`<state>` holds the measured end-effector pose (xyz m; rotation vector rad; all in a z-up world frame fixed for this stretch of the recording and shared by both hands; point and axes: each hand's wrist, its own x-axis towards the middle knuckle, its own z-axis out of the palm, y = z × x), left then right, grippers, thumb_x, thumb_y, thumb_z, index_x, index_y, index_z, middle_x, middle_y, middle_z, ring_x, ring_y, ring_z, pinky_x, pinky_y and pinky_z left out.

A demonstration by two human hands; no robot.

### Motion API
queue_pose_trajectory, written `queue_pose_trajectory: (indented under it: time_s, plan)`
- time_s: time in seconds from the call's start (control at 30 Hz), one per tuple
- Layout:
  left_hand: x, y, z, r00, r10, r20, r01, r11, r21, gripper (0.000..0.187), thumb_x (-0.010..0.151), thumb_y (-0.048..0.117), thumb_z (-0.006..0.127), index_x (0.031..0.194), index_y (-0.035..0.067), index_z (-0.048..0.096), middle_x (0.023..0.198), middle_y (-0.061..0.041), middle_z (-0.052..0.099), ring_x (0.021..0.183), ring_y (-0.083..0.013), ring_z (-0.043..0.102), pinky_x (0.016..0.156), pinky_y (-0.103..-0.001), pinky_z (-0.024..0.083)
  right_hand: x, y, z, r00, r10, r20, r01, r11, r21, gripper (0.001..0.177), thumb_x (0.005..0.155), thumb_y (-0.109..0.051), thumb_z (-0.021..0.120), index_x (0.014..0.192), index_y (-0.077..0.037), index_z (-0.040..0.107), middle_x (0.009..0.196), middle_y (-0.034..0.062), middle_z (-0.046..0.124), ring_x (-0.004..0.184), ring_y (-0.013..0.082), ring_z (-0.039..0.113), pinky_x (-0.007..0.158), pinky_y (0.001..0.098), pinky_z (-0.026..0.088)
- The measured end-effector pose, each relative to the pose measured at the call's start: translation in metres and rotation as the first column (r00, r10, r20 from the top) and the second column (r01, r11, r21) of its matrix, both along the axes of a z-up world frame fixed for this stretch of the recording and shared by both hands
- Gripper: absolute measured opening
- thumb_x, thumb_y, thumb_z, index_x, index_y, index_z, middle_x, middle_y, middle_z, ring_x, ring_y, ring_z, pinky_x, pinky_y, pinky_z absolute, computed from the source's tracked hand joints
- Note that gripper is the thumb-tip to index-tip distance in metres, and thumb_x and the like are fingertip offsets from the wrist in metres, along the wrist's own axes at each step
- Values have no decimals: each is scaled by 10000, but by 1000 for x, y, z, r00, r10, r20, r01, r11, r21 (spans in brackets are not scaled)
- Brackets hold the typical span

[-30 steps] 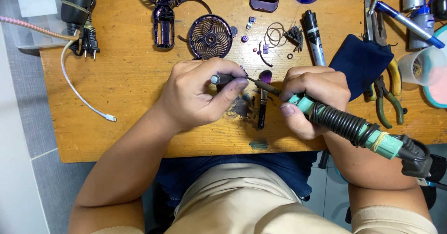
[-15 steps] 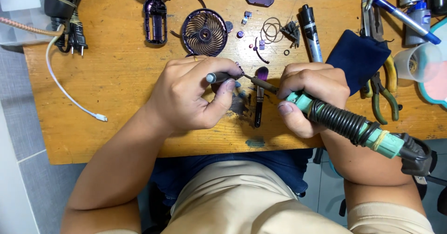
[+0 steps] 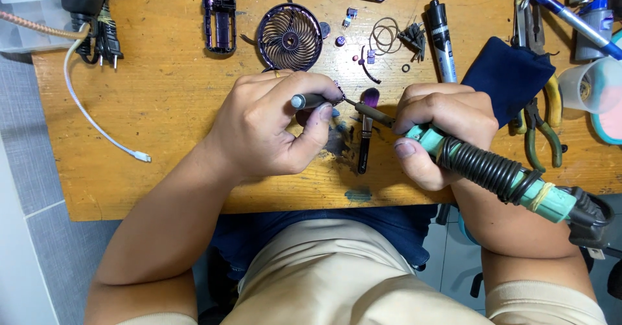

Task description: Repair a small electronic fan by soldering wires to the circuit board and marking components with a marker

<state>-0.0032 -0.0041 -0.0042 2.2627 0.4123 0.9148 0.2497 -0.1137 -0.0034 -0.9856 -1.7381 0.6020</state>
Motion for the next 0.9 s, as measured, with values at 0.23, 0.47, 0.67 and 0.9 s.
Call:
queue_pose_trajectory:
  time_s: [0.23,0.47,0.67,0.9]
  plan:
    - [0,0,0,1000,-2,9,2,1000,-5,141,1096,16,717,1234,-3,730,992,-97,797,727,-271,697,736,-425,580,-1,-1,3,1000,2,10,-2,1000,-20,347,1076,-203,594,830,41,574,657,106,477,541,270,498,551,373,376]
    - [-1,2,5,991,-24,131,19,999,39,122,1045,-26,678,1144,-63,738,941,-160,781,741,-308,735,696,-441,618,1,-7,10,999,-33,27,35,997,-72,345,1070,-209,602,839,47,586,665,116,508,564,272,545,565,374,438]
    - [-5,4,6,991,-3,137,1,1000,20,116,1035,4,654,1102,-25,745,914,-132,767,728,-314,717,710,-422,593,-5,-9,17,999,-27,38,32,991,-128,364,1087,-237,594,861,48,586,694,125,503,601,291,544,608,387,445]
    - [-4,4,5,995,-61,80,62,998,-11,87,1017,9,683,1086,25,733,907,-77,754,729,-290,689,708,-431,559,-9,-11,23,999,-6,53,15,984,-178,351,1095,-243,596,900,49,592,721,139,512,628,299,553,639,397,449]
